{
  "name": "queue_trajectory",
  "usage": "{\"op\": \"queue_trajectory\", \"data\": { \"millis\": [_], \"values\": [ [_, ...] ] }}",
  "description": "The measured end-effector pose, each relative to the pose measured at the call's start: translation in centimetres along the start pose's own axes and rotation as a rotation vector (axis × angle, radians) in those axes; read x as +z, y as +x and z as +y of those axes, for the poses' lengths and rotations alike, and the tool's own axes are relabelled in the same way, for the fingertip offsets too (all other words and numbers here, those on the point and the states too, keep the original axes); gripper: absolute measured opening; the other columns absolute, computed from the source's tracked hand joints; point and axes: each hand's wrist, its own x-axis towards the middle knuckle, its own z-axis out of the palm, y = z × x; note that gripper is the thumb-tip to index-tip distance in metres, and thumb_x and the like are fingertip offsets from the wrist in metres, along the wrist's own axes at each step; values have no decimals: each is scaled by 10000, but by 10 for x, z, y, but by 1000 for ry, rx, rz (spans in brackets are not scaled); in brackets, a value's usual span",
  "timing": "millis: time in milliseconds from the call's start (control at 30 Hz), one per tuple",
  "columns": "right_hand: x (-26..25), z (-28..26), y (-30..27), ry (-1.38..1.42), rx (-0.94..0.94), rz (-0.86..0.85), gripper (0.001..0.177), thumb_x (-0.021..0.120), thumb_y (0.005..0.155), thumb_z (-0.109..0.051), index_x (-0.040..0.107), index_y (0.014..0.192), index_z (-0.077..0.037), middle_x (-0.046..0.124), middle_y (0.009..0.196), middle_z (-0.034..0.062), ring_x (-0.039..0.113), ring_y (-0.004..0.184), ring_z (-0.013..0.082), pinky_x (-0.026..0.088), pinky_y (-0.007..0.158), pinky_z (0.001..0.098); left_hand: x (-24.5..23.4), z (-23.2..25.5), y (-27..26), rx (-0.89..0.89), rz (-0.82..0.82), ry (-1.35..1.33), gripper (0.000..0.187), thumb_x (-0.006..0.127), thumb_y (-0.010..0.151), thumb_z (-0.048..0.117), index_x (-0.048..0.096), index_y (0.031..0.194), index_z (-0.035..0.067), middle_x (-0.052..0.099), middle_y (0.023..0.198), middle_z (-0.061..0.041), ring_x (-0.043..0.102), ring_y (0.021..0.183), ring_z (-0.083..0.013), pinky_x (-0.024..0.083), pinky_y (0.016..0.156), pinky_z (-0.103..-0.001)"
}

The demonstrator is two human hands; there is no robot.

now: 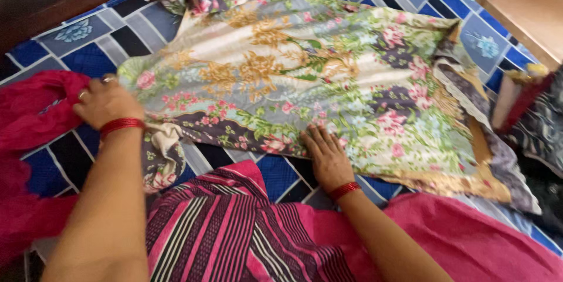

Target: The person folds a floral-patterned garment on a bed. They smooth the fabric, fold the sides inward, and then fold the garment in half lengthwise, pressing down to flatten the folds.

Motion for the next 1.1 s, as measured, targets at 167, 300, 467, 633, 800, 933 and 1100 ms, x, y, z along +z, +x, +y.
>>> {"op": "queue_trajectory", "data": {
  "millis": [167, 300, 467, 633, 800, 933, 1100],
  "values": [
    [-1, 24, -29, -62, 82, 29, 560, 480, 953, -123, 474, 1511, -178, 451, 1588, 94, 423, 1464, 325, 348, 1175, 475, -58, 128, -49, 682, -194, -574, 217, 783, 811, 257, 728, 920, 77, 683, 1046, -223, 630, 1056, -422, 511, 883, -542],
    [-8, 45, -49, -124, 142, 60, 528, 490, 953, -117, 514, 1475, -196, 494, 1553, 70, 489, 1394, 310, 415, 1114, 469, -108, 204, -151, 1144, -364, -762, 388, 769, 701, 287, 694, 1009, 65, 660, 1046, -201, 625, 1013, -409, 515, 850, -535],
    [-38, 92, -75, -307, 260, -90, 340, 538, 950, -185, 587, 1287, -170, 619, 1303, 47, 615, 1164, 272, 532, 917, 455, -115, 213, -193, 1191, -364, -474, 277, 624, 794, 152, 684, 1065, 149, 639, 1130, -102, 618, 1111, -345, 528, 864, -539],
    [-54, 144, -77, -428, 337, -207, 173, 545, 1012, -230, 613, 1164, -186, 663, 1119, 52, 677, 1063, 271, 584, 821, 446, -102, 218, -200, 1168, -292, -330, 226, 558, 915, 126, 658, 1118, 134, 633, 1093, -97, 632, 1083, -331, 546, 825, -523],
    [-67, 191, -80, -242, 492, -549, 268, 538, 1002, -358, 699, 1182, -243, 685, 1200, 101, 671, 1136, 313, 570, 897, 475, -109, 218, -194, 1137, -362, -369, 328, 600, 829, 56, 683, 1133, 149, 665, 1105, -82, 640, 1083, -322, 551, 853, -488],
    [-81, 214, -91, -65, 593, -762, 327, 585, 957, -337, 767, 1229, -341, 714, 1262, 110, 674, 1173, 316, 541, 985, 461, -131, 212, -181, 1115, -615, -337, 336, 667, 774, 133, 714, 1106, 157, 682, 1058, -93, 643, 1075, -305, 544, 904, -457],
    [-97, 216, -66, 17, 475, -940, 580, 817, 759, -534, 795, 1160, -115, 763, 1207, 153, 716, 1098, 316, 543, 999, 417, -144, 227, -184, 895, -685, -425, 314, 674, 899, 418, 744, 937, 115, 707, 1067, -84, 660, 1092, -273, 537, 968, -422]
  ]
}}
